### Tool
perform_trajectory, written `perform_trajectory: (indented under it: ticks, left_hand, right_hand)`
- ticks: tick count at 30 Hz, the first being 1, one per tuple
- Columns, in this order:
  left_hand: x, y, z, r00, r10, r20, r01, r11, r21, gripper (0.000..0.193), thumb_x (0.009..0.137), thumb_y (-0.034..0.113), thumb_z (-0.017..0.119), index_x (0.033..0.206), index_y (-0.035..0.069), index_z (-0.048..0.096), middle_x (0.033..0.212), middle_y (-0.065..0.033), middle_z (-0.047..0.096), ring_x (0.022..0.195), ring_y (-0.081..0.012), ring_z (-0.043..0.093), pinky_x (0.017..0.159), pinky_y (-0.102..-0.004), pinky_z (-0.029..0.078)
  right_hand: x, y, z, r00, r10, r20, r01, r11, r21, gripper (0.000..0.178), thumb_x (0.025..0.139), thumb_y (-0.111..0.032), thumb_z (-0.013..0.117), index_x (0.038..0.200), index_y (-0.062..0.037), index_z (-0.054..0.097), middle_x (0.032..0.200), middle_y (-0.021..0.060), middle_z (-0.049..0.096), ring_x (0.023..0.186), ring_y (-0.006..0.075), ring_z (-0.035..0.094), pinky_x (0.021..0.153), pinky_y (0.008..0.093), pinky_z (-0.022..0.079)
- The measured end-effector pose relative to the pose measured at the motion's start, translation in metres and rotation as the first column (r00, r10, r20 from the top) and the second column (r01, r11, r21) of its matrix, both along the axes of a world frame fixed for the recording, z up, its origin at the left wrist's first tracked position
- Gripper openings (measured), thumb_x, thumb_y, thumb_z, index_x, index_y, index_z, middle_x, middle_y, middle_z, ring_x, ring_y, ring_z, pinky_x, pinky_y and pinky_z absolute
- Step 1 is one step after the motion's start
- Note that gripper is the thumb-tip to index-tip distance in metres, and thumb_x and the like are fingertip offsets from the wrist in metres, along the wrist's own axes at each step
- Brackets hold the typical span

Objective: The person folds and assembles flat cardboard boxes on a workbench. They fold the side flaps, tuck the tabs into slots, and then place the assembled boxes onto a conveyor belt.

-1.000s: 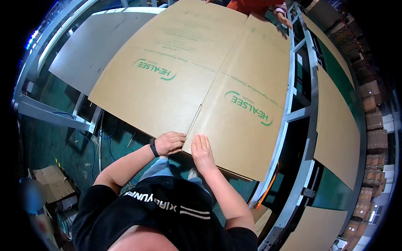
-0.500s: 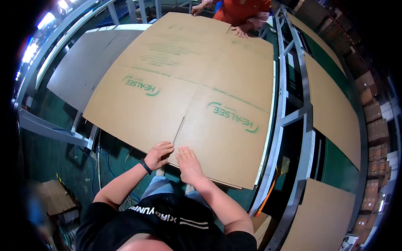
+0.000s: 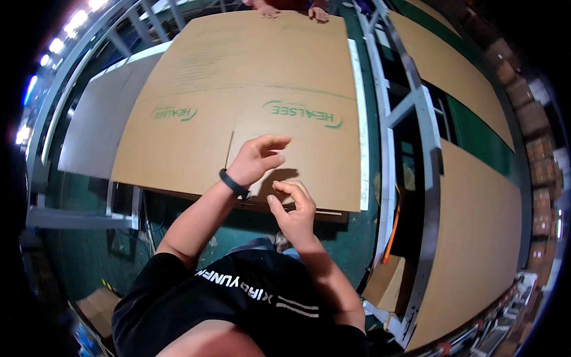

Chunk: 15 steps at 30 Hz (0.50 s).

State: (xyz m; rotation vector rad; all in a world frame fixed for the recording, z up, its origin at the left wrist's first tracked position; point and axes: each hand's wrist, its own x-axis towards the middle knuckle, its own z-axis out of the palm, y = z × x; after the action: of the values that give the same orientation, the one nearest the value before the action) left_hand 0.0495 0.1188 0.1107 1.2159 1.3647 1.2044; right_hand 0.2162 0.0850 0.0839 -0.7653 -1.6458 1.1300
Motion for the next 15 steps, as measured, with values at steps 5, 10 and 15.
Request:
perform_trajectory:
  ticks: [5,10,15]
  left_hand:
    - [0.055,0.026,0.028,0.841,-0.022,0.541,0.073,0.995,-0.073,0.046,0.082,0.001,0.068,0.126,-0.001,0.056,0.122,-0.0128,0.06,0.112,-0.0194,0.058,0.094,-0.0309,0.048]
    - [0.091,0.03,0.032,0.847,-0.014,0.531,0.022,1.0,-0.009,0.047,0.08,-0.001,0.068,0.126,0.0,0.056,0.12,-0.0128,0.061,0.108,-0.0195,0.059,0.092,-0.0312,0.049]
    - [0.091,0.028,0.027,0.881,0.031,0.472,-0.058,0.997,0.042,0.045,0.08,-0.008,0.064,0.124,-0.001,0.058,0.119,-0.0108,0.061,0.108,-0.0207,0.061,0.091,-0.0307,0.05]
  right_hand:
    - [0.0,-0.029,0.043,0.961,-0.129,-0.244,0.049,0.949,-0.31,0.039,0.076,0.004,0.074,0.109,0.0024,0.055,0.098,0.0077,0.058,0.088,0.0129,0.059,0.08,0.0264,0.051]
    - [0.004,-0.033,0.045,0.925,-0.255,-0.282,0.157,0.931,-0.328,0.044,0.076,0.002,0.077,0.11,0.0018,0.05,0.1,0.0079,0.056,0.09,0.0129,0.058,0.081,0.0273,0.05]
    - [0.005,-0.043,0.042,0.898,-0.351,-0.265,0.235,0.892,-0.386,0.014,0.089,0.007,0.058,0.103,0.006,0.06,0.103,0.0071,0.058,0.094,0.0126,0.059,0.083,0.025,0.051]
